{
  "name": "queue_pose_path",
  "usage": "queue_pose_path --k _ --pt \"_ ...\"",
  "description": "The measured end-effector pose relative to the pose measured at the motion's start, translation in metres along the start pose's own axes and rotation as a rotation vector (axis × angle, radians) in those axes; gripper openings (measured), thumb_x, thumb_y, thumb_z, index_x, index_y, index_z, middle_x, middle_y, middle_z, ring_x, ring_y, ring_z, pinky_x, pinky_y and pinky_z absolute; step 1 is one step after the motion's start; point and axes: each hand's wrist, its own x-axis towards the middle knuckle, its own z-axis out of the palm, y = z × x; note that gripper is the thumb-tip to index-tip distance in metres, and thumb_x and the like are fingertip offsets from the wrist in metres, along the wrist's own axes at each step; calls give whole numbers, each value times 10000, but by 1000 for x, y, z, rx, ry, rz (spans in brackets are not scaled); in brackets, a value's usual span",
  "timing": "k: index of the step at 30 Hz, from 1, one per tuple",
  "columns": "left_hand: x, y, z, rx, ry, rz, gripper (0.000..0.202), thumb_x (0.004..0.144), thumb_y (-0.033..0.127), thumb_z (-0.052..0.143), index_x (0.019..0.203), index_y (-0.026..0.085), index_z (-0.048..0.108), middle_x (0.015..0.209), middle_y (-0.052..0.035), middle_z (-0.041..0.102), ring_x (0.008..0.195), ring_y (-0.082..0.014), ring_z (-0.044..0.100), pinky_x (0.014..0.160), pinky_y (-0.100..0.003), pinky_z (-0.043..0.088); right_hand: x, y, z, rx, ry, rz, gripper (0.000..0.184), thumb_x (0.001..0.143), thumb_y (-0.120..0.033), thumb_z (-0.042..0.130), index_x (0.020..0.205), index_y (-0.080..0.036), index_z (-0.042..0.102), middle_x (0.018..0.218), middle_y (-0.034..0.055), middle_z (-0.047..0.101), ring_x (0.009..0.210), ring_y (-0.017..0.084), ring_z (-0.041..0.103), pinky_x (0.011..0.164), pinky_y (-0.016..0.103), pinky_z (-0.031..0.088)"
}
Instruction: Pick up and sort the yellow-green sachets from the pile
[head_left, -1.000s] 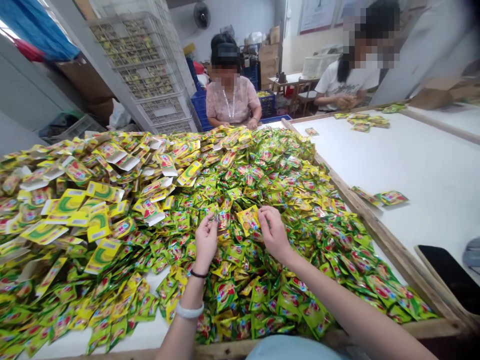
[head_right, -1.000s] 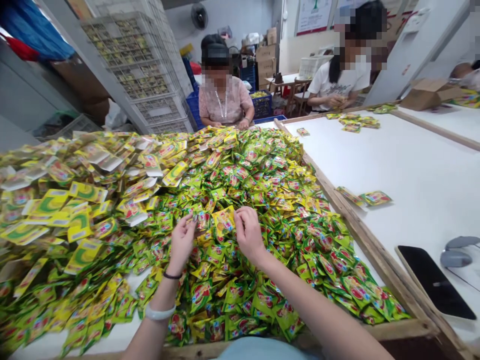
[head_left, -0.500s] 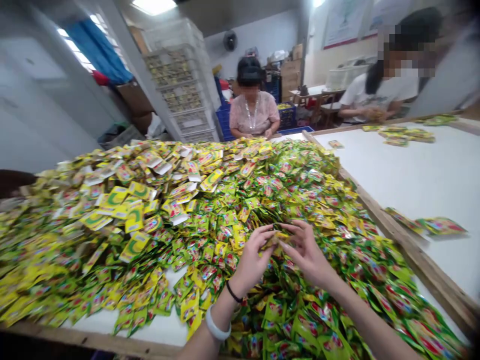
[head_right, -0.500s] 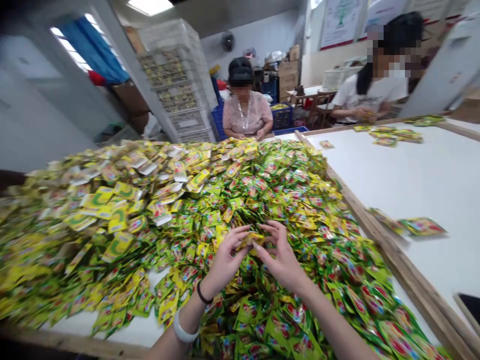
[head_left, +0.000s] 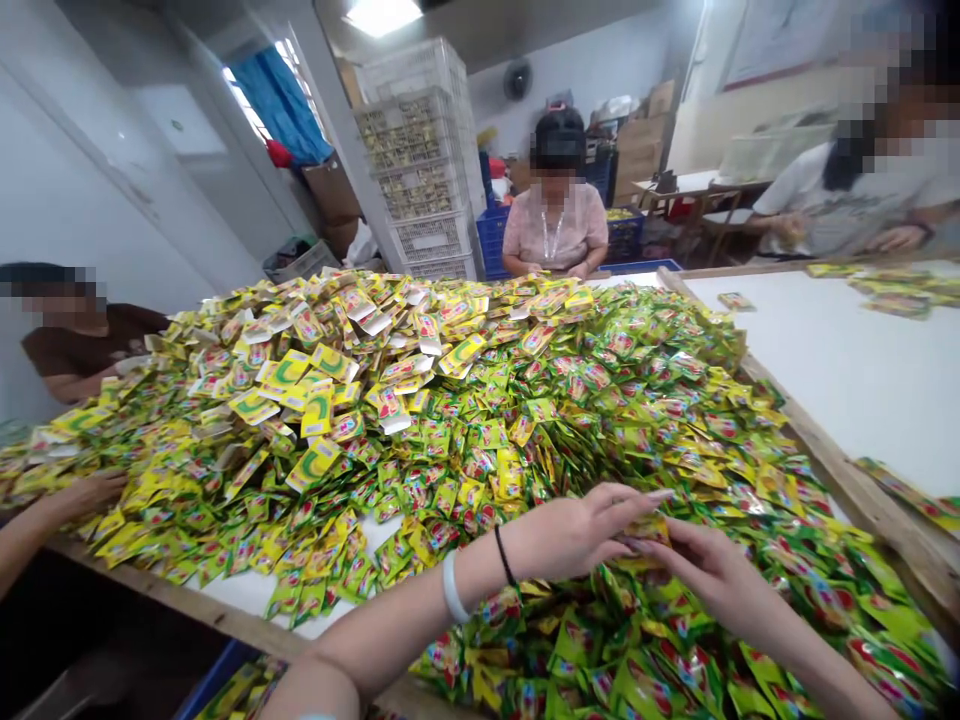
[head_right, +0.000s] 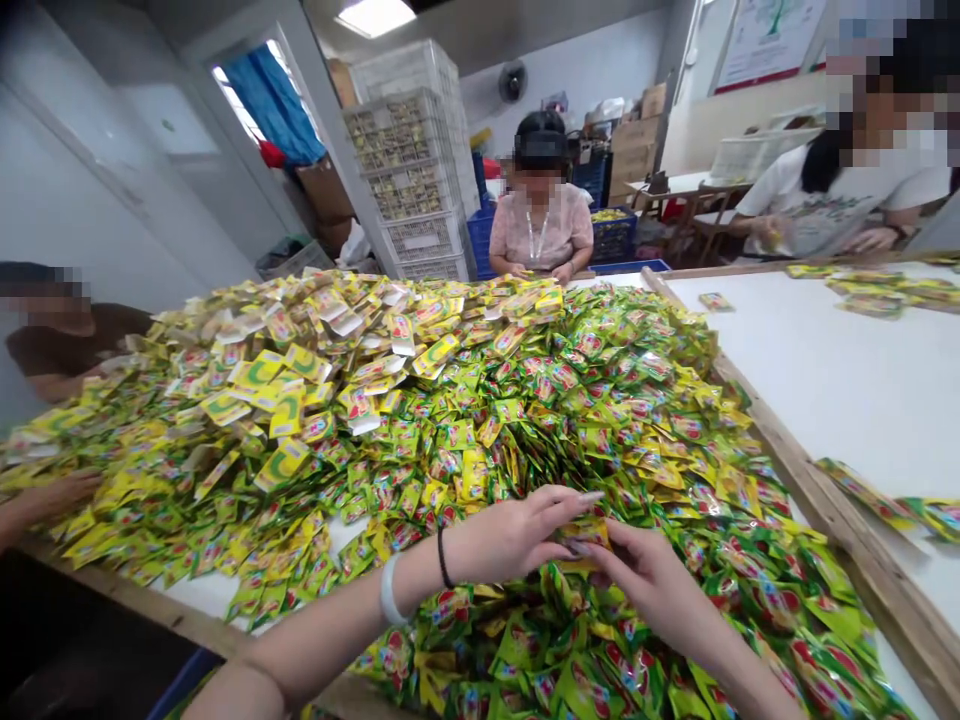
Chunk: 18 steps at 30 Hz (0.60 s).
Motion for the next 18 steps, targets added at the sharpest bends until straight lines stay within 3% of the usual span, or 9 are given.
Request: queue_pose_path --k 2,3,4,5,8,10,14,16,18 --pt "15 -30 -30 187 29 -45 523 811 443 565 1302 321 430 1134 -38 605 987 -169 594 822 -252 487 -9 11 -5 1 124 32 303 861 -459 495 833 -182 613 657 19 609 613 162 583 548 235 474" --pt "21 -50 -50 329 140 -216 473 775 480 595 1208 303 528 1054 -33 636 956 -172 598 831 -264 478 -14 17 -8 20 179 57 297 854 -458 508 808 -183 607 645 19 607 610 166 587 553 239 479" --pt "27 -71 -71 488 286 -483 464 763 503 595 1169 284 552 1044 -39 641 964 -185 591 855 -291 466 -20 23 -10 53 220 83 292 847 -459 518 795 -184 602 643 22 610 611 173 594 563 247 489" --pt "31 -93 -92 547 358 -599 467 798 461 565 1195 216 534 1081 -94 627 1001 -226 573 883 -353 447 -27 28 -11 97 245 110 290 841 -462 524 801 -186 601 650 26 616 619 185 606 574 258 501" --pt "32 -145 -138 633 469 -773 441 846 298 489 1227 76 473 1143 -214 578 1074 -314 526 920 -485 375 -43 36 -13 172 258 168 302 841 -478 510 920 -202 604 741 52 652 722 234 648 588 287 535" --pt "26 -163 -146 666 489 -831 415 846 238 449 1206 34 475 1130 -243 576 1076 -337 520 927 -517 338 -49 33 -12 75 276 152 290 854 -461 496 977 -219 599 878 74 670 852 250 643 662 303 547" --pt "8 -168 -129 702 441 -790 403 890 210 314 1254 107 452 1196 -165 570 1127 -270 498 1036 -466 205 -42 10 -9 -235 305 -34 204 885 -372 477 935 -221 604 1229 101 546 1111 266 527 926 404 446" --pt "1 -167 -123 714 419 -766 455 893 255 321 1330 135 363 1326 -147 473 1237 -261 397 1065 -436 151 -30 -6 -6 -292 276 -122 192 902 -336 452 907 -213 599 1274 110 499 1144 264 498 950 431 419" --pt "-3 -170 -124 712 399 -789 549 865 316 393 1362 104 300 1372 -180 411 1278 -293 335 1055 -444 165 -17 -20 0 -304 228 -183 183 913 -305 438 919 -212 595 1262 111 499 1137 249 503 941 427 428"
